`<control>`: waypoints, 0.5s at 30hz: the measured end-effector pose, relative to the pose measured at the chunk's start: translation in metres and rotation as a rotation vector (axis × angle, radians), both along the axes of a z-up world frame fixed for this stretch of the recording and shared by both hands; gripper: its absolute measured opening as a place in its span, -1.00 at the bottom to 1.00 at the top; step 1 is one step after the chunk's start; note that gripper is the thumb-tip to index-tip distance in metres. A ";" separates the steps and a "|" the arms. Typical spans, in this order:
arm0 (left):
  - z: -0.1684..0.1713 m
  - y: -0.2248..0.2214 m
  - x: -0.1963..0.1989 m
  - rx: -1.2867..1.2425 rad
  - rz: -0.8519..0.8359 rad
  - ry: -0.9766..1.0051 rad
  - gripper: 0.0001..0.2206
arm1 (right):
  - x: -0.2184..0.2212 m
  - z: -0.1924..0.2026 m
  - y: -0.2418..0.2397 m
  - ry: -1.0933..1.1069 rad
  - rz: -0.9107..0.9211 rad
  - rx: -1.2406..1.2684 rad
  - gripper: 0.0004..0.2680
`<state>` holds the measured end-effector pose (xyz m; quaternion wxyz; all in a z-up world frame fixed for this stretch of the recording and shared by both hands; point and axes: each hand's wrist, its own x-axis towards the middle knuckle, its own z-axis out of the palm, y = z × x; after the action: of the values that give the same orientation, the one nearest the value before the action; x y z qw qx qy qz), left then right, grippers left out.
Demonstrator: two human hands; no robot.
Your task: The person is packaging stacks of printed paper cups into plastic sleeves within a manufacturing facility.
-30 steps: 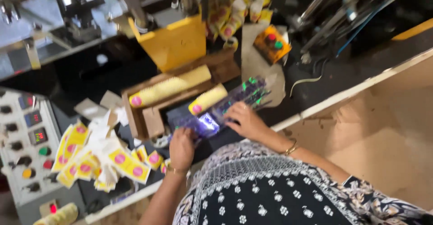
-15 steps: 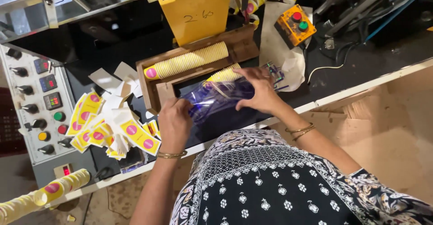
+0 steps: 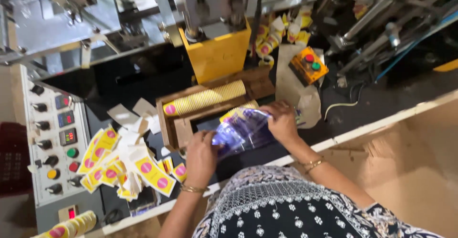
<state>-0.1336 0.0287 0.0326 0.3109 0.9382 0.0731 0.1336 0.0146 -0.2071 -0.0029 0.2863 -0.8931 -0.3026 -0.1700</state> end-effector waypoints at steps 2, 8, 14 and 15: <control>0.013 -0.015 0.009 -0.112 -0.022 -0.054 -0.56 | -0.003 0.001 0.004 -0.028 0.018 0.033 -0.80; 0.036 -0.058 0.038 -0.010 -0.246 -0.358 -0.26 | -0.019 0.059 0.034 -0.002 0.093 0.117 -0.87; 0.011 -0.030 0.041 -0.132 -0.057 -0.429 -0.36 | -0.011 0.088 0.021 0.092 0.133 0.067 -0.88; 0.008 -0.019 0.040 -0.115 -0.014 -0.348 -0.40 | -0.010 0.095 0.018 0.051 0.108 0.075 -0.90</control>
<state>-0.0939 0.0098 0.0403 0.3729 0.8821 0.0191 0.2872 0.0047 -0.1889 0.0922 0.3359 -0.8681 -0.3364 -0.1428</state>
